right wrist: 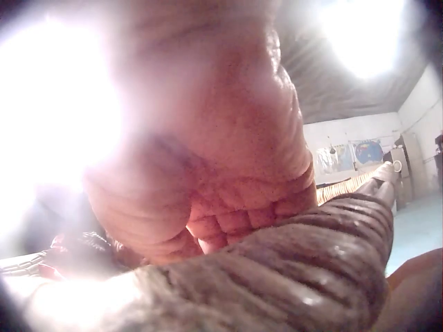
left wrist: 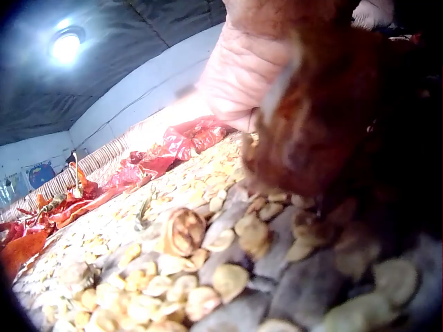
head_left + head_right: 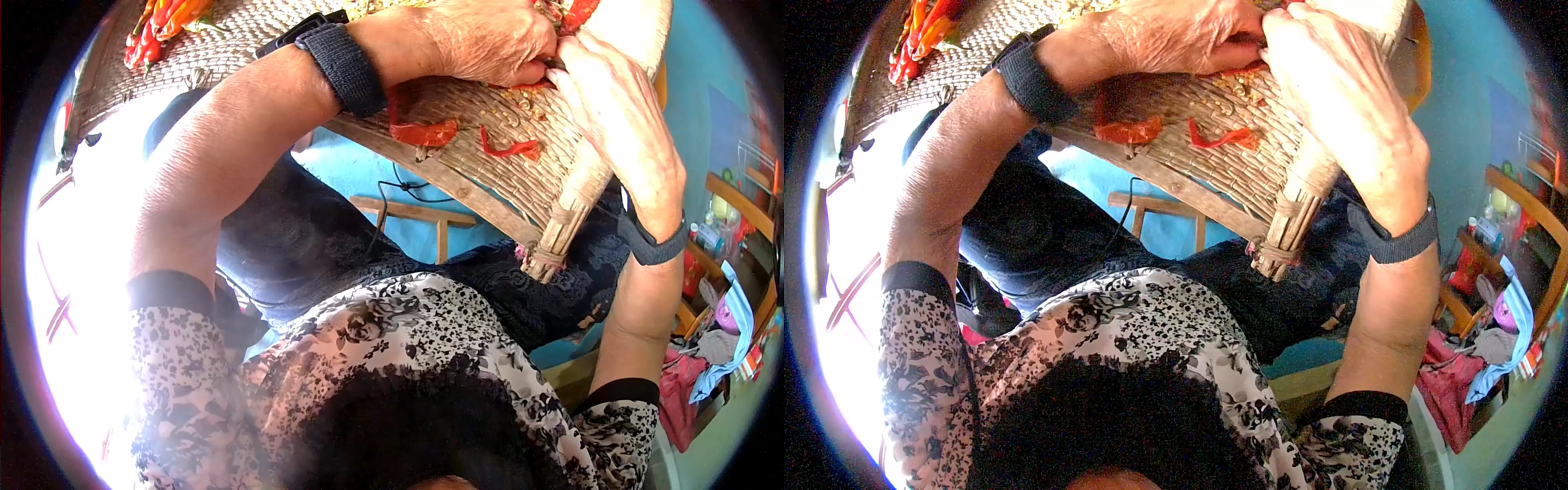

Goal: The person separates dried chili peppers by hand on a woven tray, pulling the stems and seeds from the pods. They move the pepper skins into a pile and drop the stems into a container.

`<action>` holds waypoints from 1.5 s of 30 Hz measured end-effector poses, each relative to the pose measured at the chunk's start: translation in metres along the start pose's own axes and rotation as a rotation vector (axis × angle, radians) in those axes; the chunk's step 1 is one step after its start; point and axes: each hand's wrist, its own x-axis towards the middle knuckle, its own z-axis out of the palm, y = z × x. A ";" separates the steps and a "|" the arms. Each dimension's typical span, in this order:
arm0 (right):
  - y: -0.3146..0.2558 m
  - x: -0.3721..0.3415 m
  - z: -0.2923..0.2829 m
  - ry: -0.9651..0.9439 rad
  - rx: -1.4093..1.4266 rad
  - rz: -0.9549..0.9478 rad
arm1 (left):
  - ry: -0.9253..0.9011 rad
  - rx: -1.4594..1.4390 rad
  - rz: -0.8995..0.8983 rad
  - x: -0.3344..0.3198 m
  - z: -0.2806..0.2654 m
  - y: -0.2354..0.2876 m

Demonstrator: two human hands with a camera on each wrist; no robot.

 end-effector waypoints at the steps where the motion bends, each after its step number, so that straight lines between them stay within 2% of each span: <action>1: 0.001 0.000 0.000 -0.023 0.004 0.014 | -0.048 0.016 -0.017 0.000 -0.001 0.000; 4: 0.005 -0.005 0.003 -0.082 0.007 0.054 | -0.133 0.060 -0.035 0.002 -0.005 0.003; 6: 0.011 -0.016 0.015 0.227 -0.068 -0.153 | -0.151 -0.002 -0.070 0.002 -0.007 0.003; 7: 0.012 -0.021 0.016 0.244 -0.035 -0.158 | -0.143 0.019 -0.038 0.002 -0.006 0.002; 10: 0.011 -0.019 0.018 0.184 -0.101 -0.106 | -0.098 0.000 0.000 0.000 -0.007 0.003; 12: 0.012 -0.021 0.020 0.196 -0.090 -0.108 | -0.123 -0.037 -0.026 0.000 -0.007 0.002; 14: 0.012 -0.021 0.020 0.199 -0.100 -0.107 | -0.066 -0.046 0.030 0.000 -0.006 0.000; 18: 0.007 -0.017 0.015 0.215 -0.079 -0.092 | -0.099 -0.024 0.041 0.000 -0.004 0.000; 20: 0.005 -0.012 0.010 0.073 -0.100 -0.033 | -0.107 -0.028 0.036 -0.001 -0.003 -0.001; 24: 0.005 -0.011 0.010 0.121 -0.095 -0.065 | -0.094 0.005 0.051 -0.001 -0.005 -0.001; 26: 0.005 -0.009 0.008 0.007 -0.072 -0.034 | -0.099 -0.007 0.041 0.000 -0.006 0.000; 27: 0.005 -0.010 0.009 0.007 -0.071 -0.033 | -0.104 -0.018 0.030 0.000 -0.006 0.000; 29: 0.006 -0.013 0.012 0.167 -0.091 -0.117 | -0.106 -0.026 0.032 -0.001 -0.007 -0.001; 33: 0.004 -0.011 0.011 0.173 -0.079 -0.111 | -0.141 -0.078 -0.035 -0.001 -0.007 0.001; 35: 0.002 -0.008 0.006 0.044 -0.052 -0.053 | -0.165 -0.069 -0.042 0.000 -0.008 0.001; 38: 0.001 -0.005 0.004 -0.035 -0.016 0.017 | -0.160 -0.068 -0.031 -0.001 -0.007 0.000; 39: 0.002 -0.006 0.005 -0.035 -0.015 0.016 | -0.132 -0.077 -0.014 -0.001 -0.007 0.000; 41: 0.004 -0.011 0.009 0.086 -0.087 -0.059 | -0.111 -0.063 0.008 -0.001 -0.006 -0.001; 45: 0.010 -0.017 0.016 0.135 -0.132 -0.109 | -0.100 -0.006 0.011 -0.001 -0.006 0.001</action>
